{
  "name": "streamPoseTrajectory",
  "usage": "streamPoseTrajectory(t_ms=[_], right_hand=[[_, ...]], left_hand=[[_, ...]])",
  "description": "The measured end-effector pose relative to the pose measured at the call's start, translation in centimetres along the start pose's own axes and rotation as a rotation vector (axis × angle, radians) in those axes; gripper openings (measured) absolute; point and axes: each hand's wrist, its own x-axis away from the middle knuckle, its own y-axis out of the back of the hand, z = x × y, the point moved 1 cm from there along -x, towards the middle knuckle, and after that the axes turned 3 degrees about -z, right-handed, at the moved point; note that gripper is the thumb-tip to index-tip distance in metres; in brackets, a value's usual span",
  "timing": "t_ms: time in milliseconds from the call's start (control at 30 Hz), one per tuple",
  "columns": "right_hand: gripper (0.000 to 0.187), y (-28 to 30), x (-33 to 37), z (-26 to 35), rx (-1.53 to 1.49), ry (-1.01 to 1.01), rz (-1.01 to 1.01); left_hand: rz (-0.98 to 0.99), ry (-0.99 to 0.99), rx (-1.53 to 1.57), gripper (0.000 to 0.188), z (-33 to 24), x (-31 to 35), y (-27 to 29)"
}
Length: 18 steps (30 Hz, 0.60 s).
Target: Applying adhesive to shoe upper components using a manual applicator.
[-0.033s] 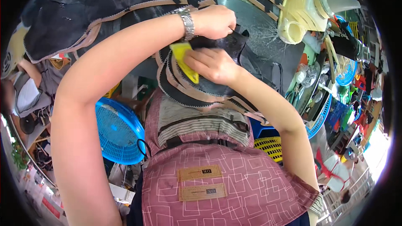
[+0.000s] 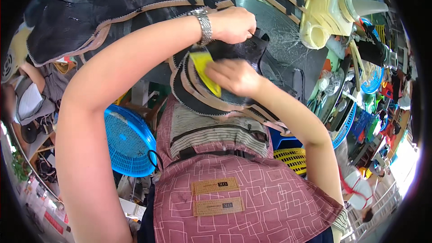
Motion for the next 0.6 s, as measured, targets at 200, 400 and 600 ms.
streamPoseTrajectory(t_ms=[200,400,600], right_hand=[[0.029,4.5,4.9,4.1,-0.548,-0.608,0.234],[0.015,16.9,6.7,4.4,-0.875,-1.131,-1.145],[0.022,19.2,12.9,2.0,-0.691,-1.210,-1.364]], left_hand=[[-0.109,-0.086,-0.112,0.009,-3.1,1.1,0.9],[-0.410,-0.113,-0.049,0.017,-9.3,7.7,11.2],[-0.823,0.186,-0.069,0.025,-5.1,18.4,31.9]])
